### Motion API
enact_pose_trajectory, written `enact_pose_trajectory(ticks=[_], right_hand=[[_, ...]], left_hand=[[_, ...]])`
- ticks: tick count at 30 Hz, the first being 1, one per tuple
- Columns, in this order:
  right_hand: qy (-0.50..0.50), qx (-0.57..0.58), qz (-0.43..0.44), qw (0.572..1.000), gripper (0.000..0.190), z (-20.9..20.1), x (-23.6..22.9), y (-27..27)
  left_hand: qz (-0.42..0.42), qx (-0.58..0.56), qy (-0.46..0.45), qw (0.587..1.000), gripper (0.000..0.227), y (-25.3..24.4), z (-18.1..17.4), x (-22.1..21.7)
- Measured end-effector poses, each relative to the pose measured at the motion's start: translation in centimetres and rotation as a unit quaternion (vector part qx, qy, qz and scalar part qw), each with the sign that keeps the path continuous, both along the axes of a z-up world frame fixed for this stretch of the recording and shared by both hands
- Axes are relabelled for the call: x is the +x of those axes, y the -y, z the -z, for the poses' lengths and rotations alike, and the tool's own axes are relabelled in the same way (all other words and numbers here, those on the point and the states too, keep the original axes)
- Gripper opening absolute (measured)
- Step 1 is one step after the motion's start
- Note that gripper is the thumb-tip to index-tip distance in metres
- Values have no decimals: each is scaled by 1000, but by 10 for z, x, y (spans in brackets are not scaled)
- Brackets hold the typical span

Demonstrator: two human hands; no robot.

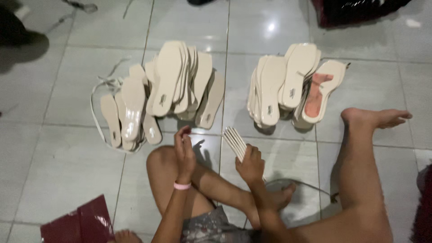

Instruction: The person sits on the floor and applies pink insoles to the bottom of white shoe soles. They pick up a sole, align the insole, press it down, and smooth the edges before moving to the next sole. The process is repeated for several soles.

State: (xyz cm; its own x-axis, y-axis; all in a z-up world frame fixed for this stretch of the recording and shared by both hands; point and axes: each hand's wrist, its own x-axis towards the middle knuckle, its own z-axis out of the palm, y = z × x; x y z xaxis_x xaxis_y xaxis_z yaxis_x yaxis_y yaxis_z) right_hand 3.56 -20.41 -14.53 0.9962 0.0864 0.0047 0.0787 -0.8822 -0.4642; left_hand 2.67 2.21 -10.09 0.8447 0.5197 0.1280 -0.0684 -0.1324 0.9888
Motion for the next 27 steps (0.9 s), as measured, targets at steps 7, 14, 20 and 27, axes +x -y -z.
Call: enact_pose_trajectory(ticks=[7, 14, 20, 27], right_hand=[[-130, 266, 27, 955, 82, 15, 11, 5], [104, 60, 14, 993, 70, 27, 4, 19], [110, 238, 162, 951, 20, -48, 35, 104], [333, 13, 27, 942, 30, -125, 225, 158]], left_hand=[[89, -115, -195, 970, 51, 43, 60, -28], [201, 148, -176, 952, 82, 93, 61, -19], [148, 170, -158, 961, 79, 99, 51, -19], [89, 185, -57, 977, 24, 143, -6, -15]])
